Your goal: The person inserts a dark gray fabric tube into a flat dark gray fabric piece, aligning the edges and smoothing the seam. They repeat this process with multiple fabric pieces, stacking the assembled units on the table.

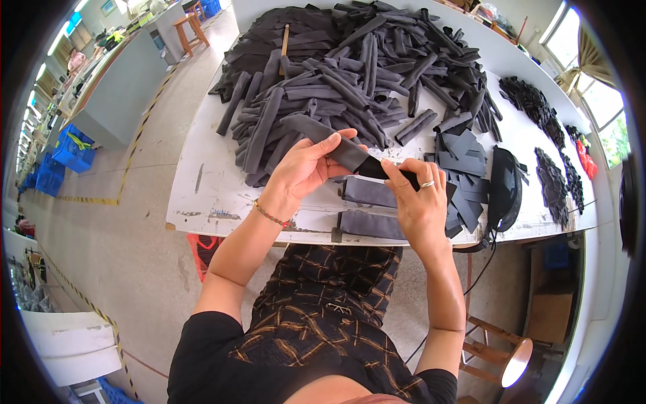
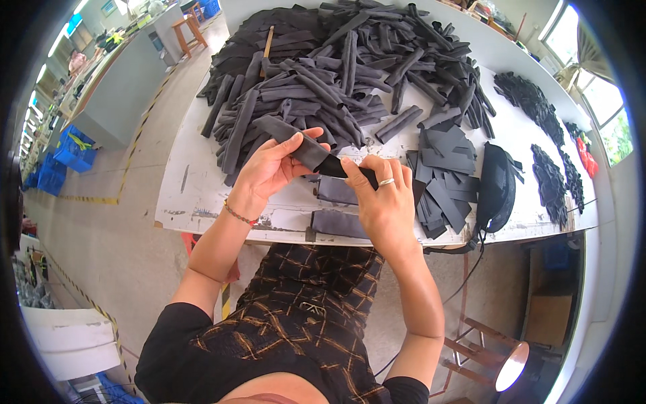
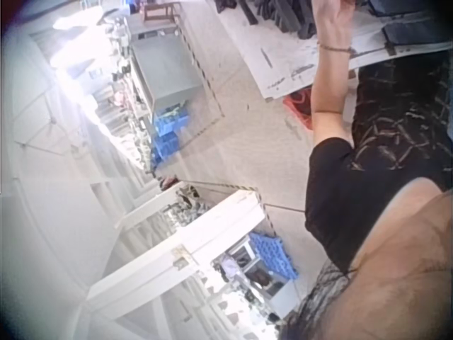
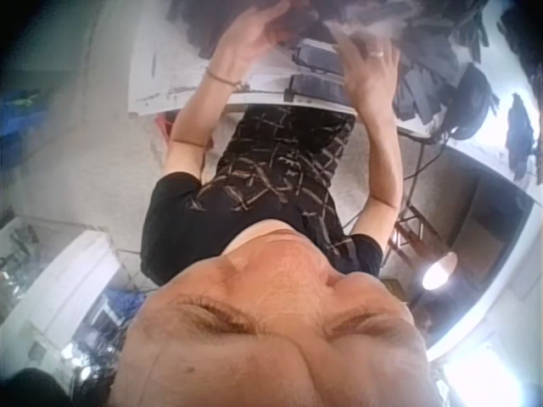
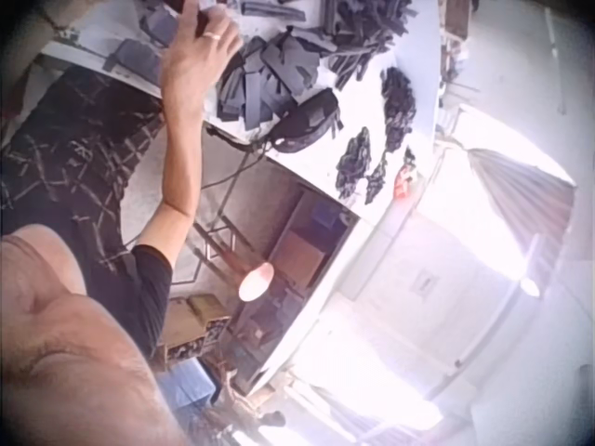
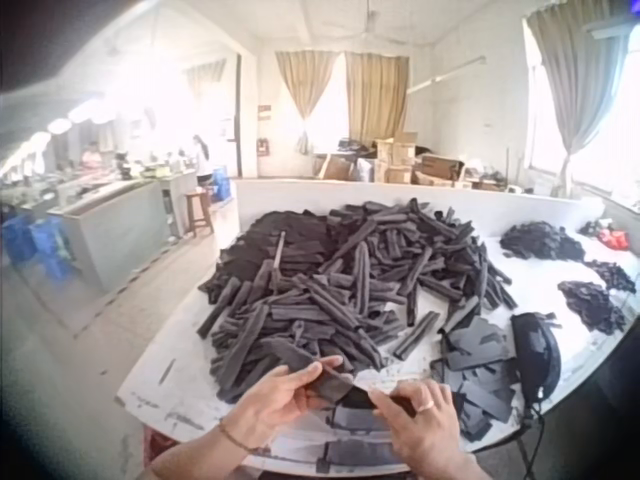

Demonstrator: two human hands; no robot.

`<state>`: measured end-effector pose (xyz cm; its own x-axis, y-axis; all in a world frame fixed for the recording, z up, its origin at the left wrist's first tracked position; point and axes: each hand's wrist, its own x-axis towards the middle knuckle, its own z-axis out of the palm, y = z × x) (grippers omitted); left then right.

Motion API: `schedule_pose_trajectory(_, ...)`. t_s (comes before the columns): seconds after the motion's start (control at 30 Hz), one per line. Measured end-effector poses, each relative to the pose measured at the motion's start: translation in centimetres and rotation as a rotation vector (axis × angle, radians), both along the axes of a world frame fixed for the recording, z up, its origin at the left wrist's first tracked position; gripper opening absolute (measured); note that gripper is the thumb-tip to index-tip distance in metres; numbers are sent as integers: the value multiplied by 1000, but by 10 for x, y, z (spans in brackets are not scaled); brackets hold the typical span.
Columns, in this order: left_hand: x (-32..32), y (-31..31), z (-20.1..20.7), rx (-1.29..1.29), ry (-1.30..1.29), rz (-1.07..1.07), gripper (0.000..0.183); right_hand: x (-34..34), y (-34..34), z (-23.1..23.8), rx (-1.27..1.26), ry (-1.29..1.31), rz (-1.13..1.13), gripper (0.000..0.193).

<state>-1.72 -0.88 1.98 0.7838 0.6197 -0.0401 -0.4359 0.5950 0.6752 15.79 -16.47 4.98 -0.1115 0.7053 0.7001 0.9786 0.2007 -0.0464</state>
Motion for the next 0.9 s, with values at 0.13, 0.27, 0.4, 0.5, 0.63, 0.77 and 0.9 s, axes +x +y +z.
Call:
schedule_pose_trajectory(0.13,2,-7,0,87,-27,17,36,-6,-7,0,16,-64,-60,47)
schedule_pose_trajectory(0.27,5,-28,16,158,-2,106,38,-18,-6,-3,60,-74,-92,48)
schedule_pose_trajectory(0.4,1,-37,18,291,44,130,46,-30,0,-6,84,-2,-104,53)
schedule_pose_trajectory(0.5,5,-44,18,332,-84,178,50,-34,2,-13,124,125,-42,54)
schedule_pose_trajectory(0.63,32,-62,-2,120,-267,148,41,-51,16,-29,147,236,46,42)
schedule_pose_trajectory(0.77,30,-59,-7,118,-205,204,32,-52,13,-26,24,271,15,42)
schedule_pose_trajectory(0.9,22,-43,-9,137,-289,243,23,-36,-6,-37,-76,279,71,43)
